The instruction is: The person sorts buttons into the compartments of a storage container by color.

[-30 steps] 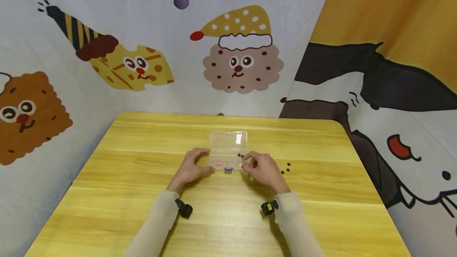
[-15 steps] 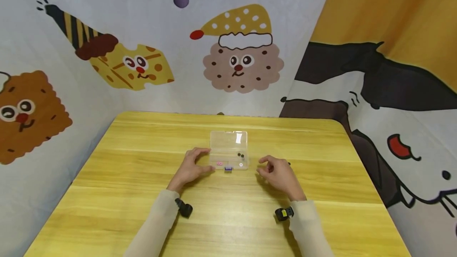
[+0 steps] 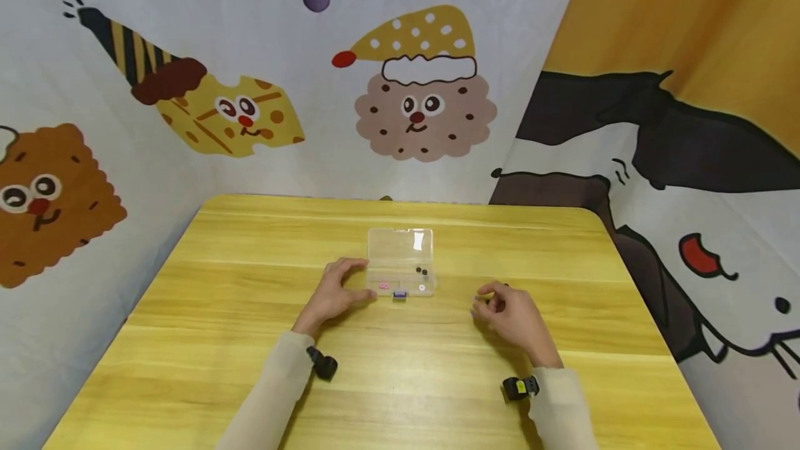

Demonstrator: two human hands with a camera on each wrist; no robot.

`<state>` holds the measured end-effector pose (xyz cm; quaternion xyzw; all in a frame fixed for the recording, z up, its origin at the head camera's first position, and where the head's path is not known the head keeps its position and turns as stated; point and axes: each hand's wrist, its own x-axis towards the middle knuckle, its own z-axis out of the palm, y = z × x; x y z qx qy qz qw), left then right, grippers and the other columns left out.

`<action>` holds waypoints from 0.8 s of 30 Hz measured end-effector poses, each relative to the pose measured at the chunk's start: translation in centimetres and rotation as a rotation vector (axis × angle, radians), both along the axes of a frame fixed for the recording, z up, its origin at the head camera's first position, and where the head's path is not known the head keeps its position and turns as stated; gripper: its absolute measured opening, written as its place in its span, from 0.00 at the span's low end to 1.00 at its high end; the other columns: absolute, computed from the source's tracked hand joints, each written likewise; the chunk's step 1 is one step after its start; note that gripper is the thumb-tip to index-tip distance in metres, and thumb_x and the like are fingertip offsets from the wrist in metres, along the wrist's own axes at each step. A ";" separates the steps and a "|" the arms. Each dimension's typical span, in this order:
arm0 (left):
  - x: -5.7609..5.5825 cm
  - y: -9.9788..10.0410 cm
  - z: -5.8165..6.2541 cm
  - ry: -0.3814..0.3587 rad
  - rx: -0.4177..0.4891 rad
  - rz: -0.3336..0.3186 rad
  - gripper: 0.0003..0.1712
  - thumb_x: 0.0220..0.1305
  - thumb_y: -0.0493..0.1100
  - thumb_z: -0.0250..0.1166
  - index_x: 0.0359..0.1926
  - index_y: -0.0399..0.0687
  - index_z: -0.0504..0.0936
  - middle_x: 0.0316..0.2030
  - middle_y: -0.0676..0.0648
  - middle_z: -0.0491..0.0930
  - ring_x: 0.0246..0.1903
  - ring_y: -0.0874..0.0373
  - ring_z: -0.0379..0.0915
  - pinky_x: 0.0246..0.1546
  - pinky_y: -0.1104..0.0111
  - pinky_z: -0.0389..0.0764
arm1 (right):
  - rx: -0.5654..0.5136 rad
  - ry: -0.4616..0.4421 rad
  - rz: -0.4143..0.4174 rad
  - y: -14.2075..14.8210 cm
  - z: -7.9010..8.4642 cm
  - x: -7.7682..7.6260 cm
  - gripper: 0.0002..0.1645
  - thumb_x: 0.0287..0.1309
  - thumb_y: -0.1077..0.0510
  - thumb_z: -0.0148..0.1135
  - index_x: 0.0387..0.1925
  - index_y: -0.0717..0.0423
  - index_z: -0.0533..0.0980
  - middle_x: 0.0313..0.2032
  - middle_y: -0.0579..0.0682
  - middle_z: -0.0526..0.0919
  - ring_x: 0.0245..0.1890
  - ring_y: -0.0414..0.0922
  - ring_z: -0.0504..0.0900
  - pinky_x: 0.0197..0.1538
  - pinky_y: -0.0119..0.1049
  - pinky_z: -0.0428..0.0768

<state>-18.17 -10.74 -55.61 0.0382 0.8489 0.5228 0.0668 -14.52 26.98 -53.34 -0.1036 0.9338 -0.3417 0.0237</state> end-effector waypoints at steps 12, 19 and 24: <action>0.0 0.1 0.2 -0.002 0.002 0.002 0.39 0.51 0.48 0.81 0.65 0.55 0.78 0.66 0.51 0.75 0.68 0.50 0.60 0.72 0.47 0.65 | 0.019 0.027 -0.036 2.9 -0.4 1.7 0.13 0.63 0.55 0.72 0.46 0.56 0.83 0.24 0.43 0.78 0.21 0.34 0.73 0.22 0.30 0.73; -0.1 0.1 0.1 -0.001 0.004 0.002 0.39 0.51 0.48 0.82 0.65 0.55 0.79 0.65 0.51 0.75 0.67 0.49 0.60 0.72 0.46 0.65 | 0.033 0.013 -0.037 3.5 -1.0 2.5 0.13 0.63 0.52 0.72 0.44 0.53 0.83 0.26 0.41 0.79 0.24 0.33 0.74 0.28 0.29 0.75; -0.1 0.1 0.1 0.001 -0.008 0.003 0.39 0.50 0.48 0.82 0.65 0.55 0.79 0.64 0.51 0.76 0.66 0.49 0.61 0.72 0.46 0.65 | 0.033 -0.034 -0.025 3.5 -0.9 2.7 0.12 0.63 0.52 0.72 0.44 0.53 0.83 0.26 0.41 0.79 0.24 0.33 0.74 0.28 0.29 0.76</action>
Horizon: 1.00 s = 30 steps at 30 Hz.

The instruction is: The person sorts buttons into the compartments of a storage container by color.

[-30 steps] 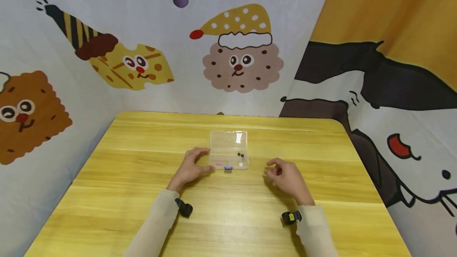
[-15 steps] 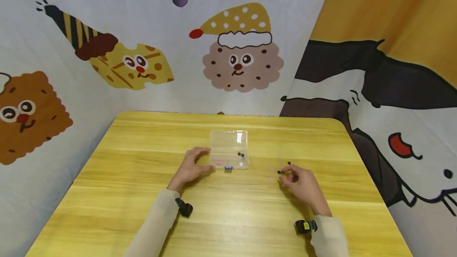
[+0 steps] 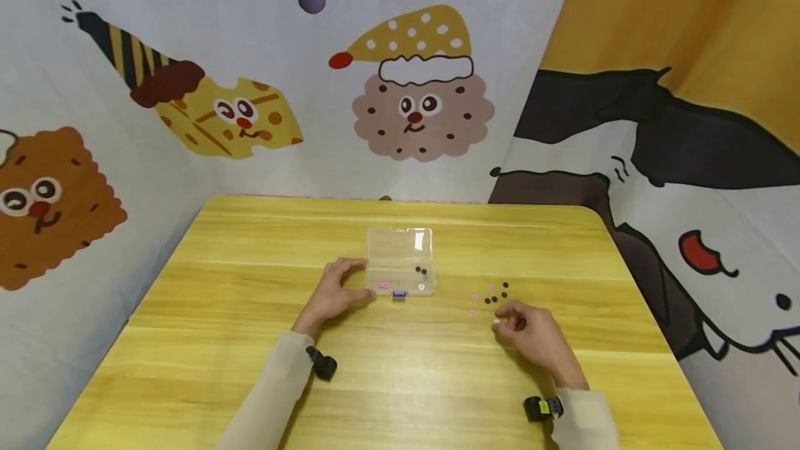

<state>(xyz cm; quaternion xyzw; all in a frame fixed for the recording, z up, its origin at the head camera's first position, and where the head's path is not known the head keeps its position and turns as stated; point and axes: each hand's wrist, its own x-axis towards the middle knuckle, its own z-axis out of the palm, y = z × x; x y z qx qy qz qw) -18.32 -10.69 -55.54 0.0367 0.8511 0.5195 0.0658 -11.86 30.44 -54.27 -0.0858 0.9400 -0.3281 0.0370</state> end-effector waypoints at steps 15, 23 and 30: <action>0.0 0.0 -0.1 -0.003 0.012 0.001 0.39 0.51 0.49 0.81 0.65 0.57 0.78 0.66 0.51 0.74 0.68 0.49 0.60 0.72 0.46 0.64 | 0.026 -0.042 -0.013 -0.1 0.3 -0.1 0.03 0.64 0.56 0.69 0.38 0.50 0.83 0.26 0.42 0.79 0.24 0.34 0.73 0.29 0.29 0.74; 0.1 0.0 -0.2 0.001 0.008 -0.001 0.39 0.52 0.49 0.81 0.65 0.57 0.78 0.66 0.51 0.74 0.68 0.50 0.60 0.72 0.46 0.65 | 0.037 -0.034 -0.025 -0.4 0.5 -0.1 0.05 0.64 0.54 0.70 0.37 0.51 0.84 0.26 0.42 0.79 0.24 0.33 0.72 0.28 0.29 0.73; 0.0 0.0 -0.2 0.002 0.012 0.001 0.39 0.51 0.48 0.82 0.65 0.56 0.78 0.66 0.51 0.75 0.68 0.49 0.60 0.73 0.46 0.64 | 0.042 -0.027 -0.030 -0.6 0.5 -0.1 0.05 0.64 0.54 0.70 0.36 0.51 0.84 0.25 0.41 0.79 0.23 0.33 0.72 0.28 0.29 0.72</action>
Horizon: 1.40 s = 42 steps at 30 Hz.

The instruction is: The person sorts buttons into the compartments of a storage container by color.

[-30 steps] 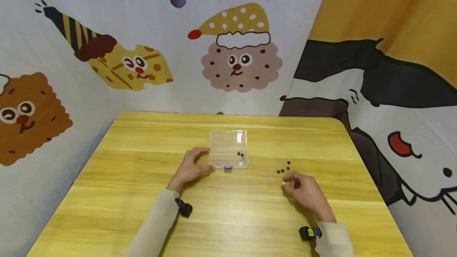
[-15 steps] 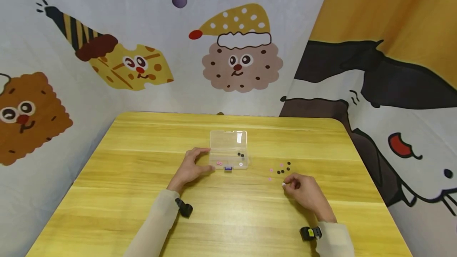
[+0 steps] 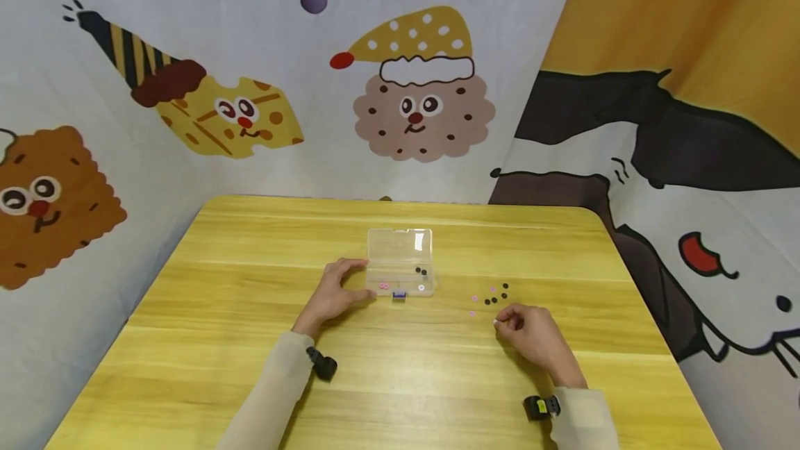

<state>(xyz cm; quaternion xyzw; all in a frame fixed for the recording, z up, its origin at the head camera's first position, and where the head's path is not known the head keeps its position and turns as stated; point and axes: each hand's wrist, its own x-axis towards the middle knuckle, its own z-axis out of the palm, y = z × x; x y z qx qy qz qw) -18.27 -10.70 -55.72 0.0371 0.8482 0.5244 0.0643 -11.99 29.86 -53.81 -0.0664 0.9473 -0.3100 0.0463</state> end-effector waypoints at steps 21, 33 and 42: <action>-0.1 0.0 -0.1 -0.003 0.002 -0.002 0.39 0.52 0.48 0.81 0.65 0.56 0.78 0.67 0.51 0.74 0.68 0.49 0.59 0.73 0.46 0.64 | 0.031 0.022 0.001 -0.3 0.1 0.0 0.04 0.63 0.55 0.70 0.34 0.51 0.84 0.23 0.40 0.80 0.22 0.32 0.72 0.27 0.28 0.73; 0.0 0.0 0.0 -0.010 0.008 0.000 0.38 0.52 0.49 0.81 0.65 0.57 0.78 0.67 0.51 0.74 0.68 0.50 0.59 0.72 0.45 0.64 | 0.045 0.025 -0.007 -0.2 0.0 -0.1 0.04 0.63 0.55 0.70 0.34 0.50 0.84 0.24 0.41 0.80 0.23 0.32 0.72 0.28 0.28 0.73; 0.0 0.0 0.0 -0.003 -0.005 0.001 0.39 0.51 0.48 0.82 0.65 0.56 0.79 0.66 0.51 0.75 0.68 0.50 0.59 0.73 0.47 0.64 | 0.046 0.017 -0.007 -0.3 0.1 -0.2 0.04 0.63 0.56 0.71 0.33 0.51 0.84 0.24 0.41 0.80 0.23 0.33 0.72 0.27 0.28 0.73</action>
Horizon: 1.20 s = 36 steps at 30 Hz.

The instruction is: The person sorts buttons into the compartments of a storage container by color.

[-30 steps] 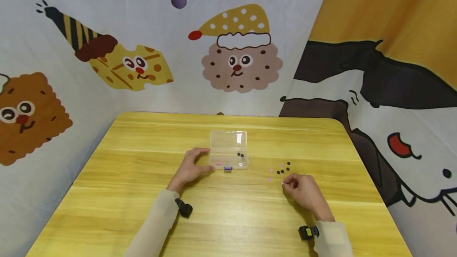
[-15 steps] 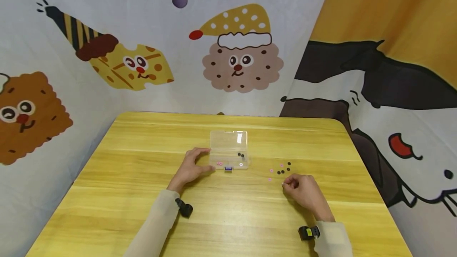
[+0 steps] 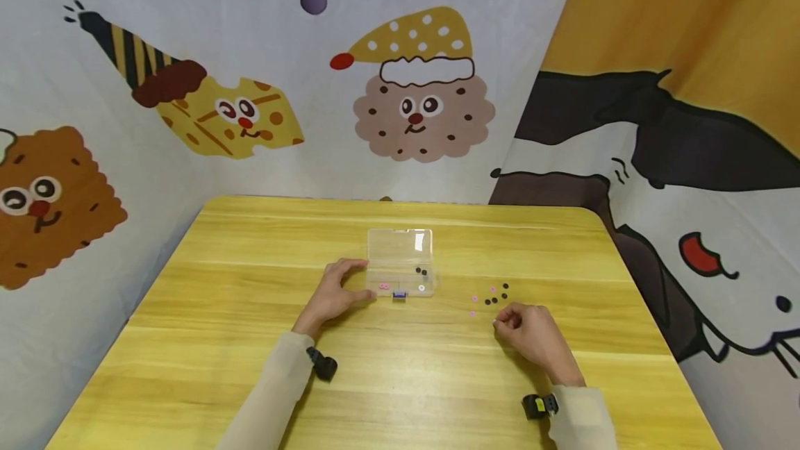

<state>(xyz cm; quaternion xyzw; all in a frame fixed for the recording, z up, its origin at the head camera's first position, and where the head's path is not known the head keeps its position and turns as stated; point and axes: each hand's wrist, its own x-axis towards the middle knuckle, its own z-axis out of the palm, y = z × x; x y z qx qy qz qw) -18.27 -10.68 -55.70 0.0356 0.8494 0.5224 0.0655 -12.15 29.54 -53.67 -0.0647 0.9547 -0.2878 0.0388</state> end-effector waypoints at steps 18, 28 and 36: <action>0.1 0.0 0.0 -0.001 0.006 -0.008 0.38 0.52 0.48 0.81 0.65 0.57 0.78 0.67 0.51 0.74 0.68 0.50 0.60 0.71 0.45 0.66 | -0.006 0.009 0.001 0.1 -0.1 -0.1 0.04 0.63 0.55 0.70 0.33 0.50 0.84 0.23 0.40 0.81 0.22 0.32 0.73 0.27 0.28 0.73; 0.0 -0.1 0.0 -0.003 0.014 -0.006 0.38 0.52 0.49 0.81 0.65 0.57 0.78 0.67 0.51 0.74 0.68 0.49 0.60 0.72 0.45 0.65 | -0.025 -0.002 -0.002 0.1 0.0 0.0 0.04 0.63 0.55 0.70 0.34 0.51 0.83 0.24 0.40 0.80 0.22 0.33 0.73 0.27 0.28 0.73; 0.0 0.0 0.1 -0.003 0.016 -0.007 0.38 0.52 0.48 0.81 0.65 0.57 0.78 0.66 0.51 0.74 0.68 0.50 0.60 0.72 0.46 0.65 | -0.040 0.008 0.001 0.0 0.0 0.1 0.04 0.63 0.56 0.71 0.33 0.51 0.83 0.24 0.41 0.80 0.22 0.32 0.73 0.27 0.28 0.73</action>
